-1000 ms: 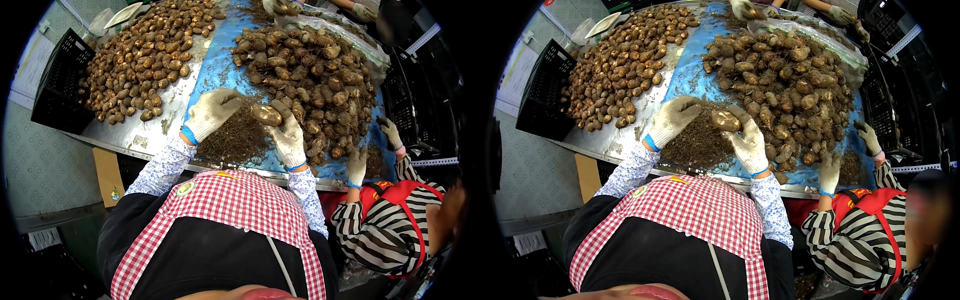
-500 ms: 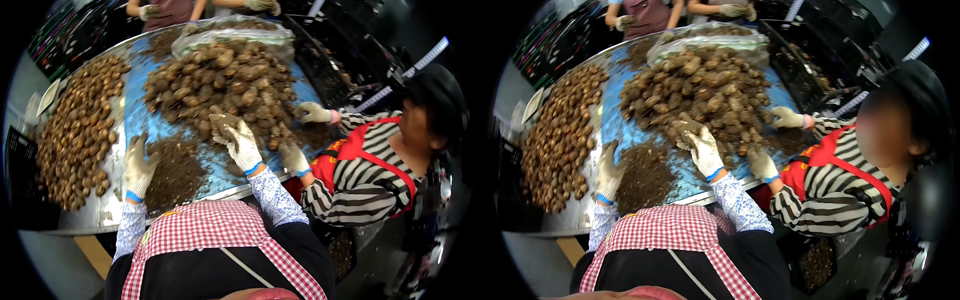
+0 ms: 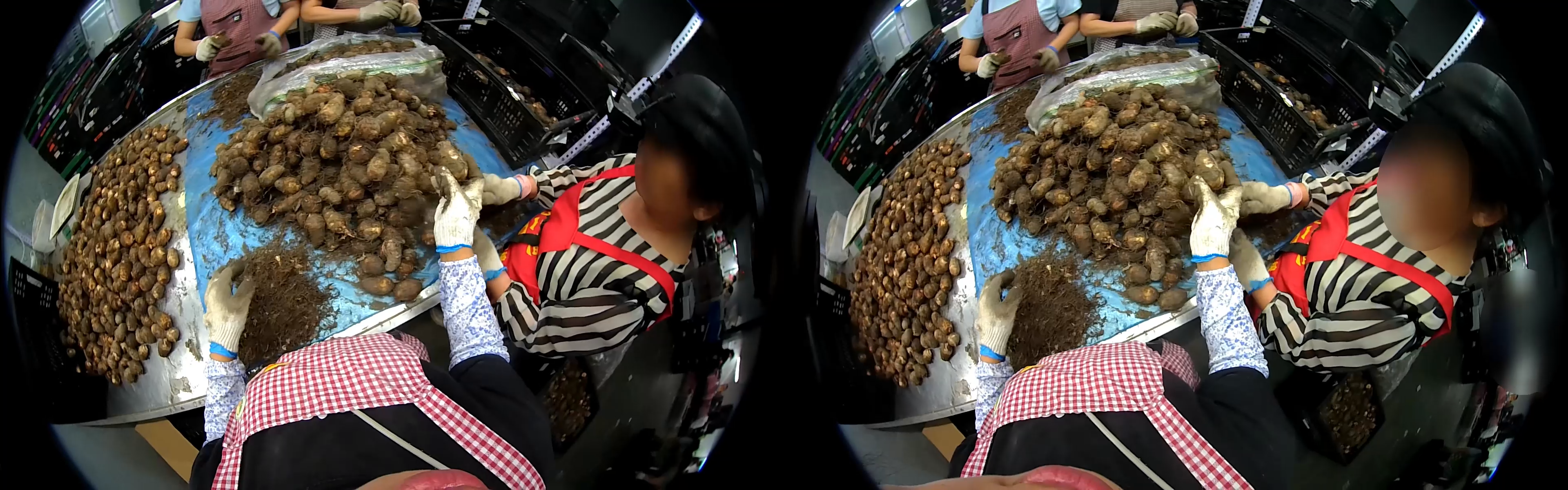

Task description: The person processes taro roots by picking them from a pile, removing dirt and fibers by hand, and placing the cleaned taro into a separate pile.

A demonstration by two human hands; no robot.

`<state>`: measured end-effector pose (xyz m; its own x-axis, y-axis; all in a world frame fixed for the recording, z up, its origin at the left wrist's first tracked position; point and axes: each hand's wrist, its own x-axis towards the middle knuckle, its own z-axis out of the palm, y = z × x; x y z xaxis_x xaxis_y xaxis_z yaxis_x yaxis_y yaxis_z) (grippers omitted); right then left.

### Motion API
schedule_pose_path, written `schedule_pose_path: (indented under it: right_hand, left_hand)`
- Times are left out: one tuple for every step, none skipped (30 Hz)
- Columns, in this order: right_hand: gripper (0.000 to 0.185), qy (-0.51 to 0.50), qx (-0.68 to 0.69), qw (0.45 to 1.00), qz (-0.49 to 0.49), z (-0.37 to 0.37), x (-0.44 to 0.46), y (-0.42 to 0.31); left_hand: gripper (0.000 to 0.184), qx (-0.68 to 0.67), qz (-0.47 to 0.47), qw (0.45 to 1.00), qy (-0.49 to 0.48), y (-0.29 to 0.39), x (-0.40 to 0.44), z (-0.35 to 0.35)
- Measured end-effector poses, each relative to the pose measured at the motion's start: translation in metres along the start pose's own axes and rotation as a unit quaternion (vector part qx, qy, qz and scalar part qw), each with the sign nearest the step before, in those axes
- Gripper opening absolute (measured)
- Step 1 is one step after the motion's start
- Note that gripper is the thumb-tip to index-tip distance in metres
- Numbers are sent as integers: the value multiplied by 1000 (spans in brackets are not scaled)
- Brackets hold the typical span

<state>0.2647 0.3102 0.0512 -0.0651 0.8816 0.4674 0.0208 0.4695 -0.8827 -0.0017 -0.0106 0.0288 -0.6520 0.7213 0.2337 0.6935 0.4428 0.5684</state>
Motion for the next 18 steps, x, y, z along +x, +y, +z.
schedule_pose_path:
  right_hand:
    - [56, 35, 95, 994, 41, 1, 3, -5]
    - [56, 68, 190, 976, 81, 2, 5, -6]
    - [56, 52, 312, 940, 130, -1, 5, 6]
    - [55, 68, 300, 942, 134, -3, 6, 14]
    - [53, 83, 288, 944, 136, -5, 7, 20]
    - [51, 99, 276, 946, 137, -7, 8, 27]
    - [50, 104, 295, 941, 132, -8, 9, 32]
    - [49, 108, 305, 937, 130, -10, 11, 37]
    - [49, 111, 314, 934, 129, -12, 12, 41]
    - [48, 116, 323, 930, 128, -14, 11, 41]
    - [46, 118, 310, 934, 133, -16, 12, 44]
    - [44, 120, 296, 937, 139, -17, 14, 47]
    - [42, 122, 283, 940, 145, -19, 15, 48]
    - [40, 128, 299, 932, 160, -22, 17, 49]
    - [37, 134, 316, 923, 175, -24, 19, 48]
    - [35, 139, 332, 913, 192, -26, 21, 49]
    - [33, 139, 327, 915, 189, -28, 23, 49]
    - [31, 139, 322, 918, 188, -29, 25, 52]
  left_hand:
    - [29, -2, 2, 1000, -3, 0, -1, 1]
    - [28, -3, 2, 1000, -6, 0, -2, 2]
    - [28, -1, 12, 1000, -11, 1, -4, 2]
    - [27, 1, 21, 1000, -15, 3, -4, 3]
    - [27, 3, 31, 999, -18, 5, -3, 4]
    - [27, 5, 38, 999, -17, 7, -4, 4]
    - [26, 7, 46, 999, -15, 9, -3, 4]
    - [26, 9, 53, 998, -14, 10, -3, 5]
    - [26, 12, 50, 999, -16, 10, -2, 6]
    - [26, 16, 47, 999, -19, 10, -3, 5]
    - [26, 19, 43, 999, -22, 10, -3, 6]
    - [26, 25, 50, 998, -16, 9, -4, 7]
    - [26, 32, 57, 998, -10, 8, -6, 7]
    - [26, 38, 64, 997, -2, 8, -7, 8]
    - [25, 35, 57, 998, -7, 9, -8, 8]
    - [25, 32, 49, 998, -13, 10, -9, 7]
    - [24, 30, 43, 998, -16, 10, -9, 6]
    - [24, 32, 52, 998, -4, 11, -9, 5]
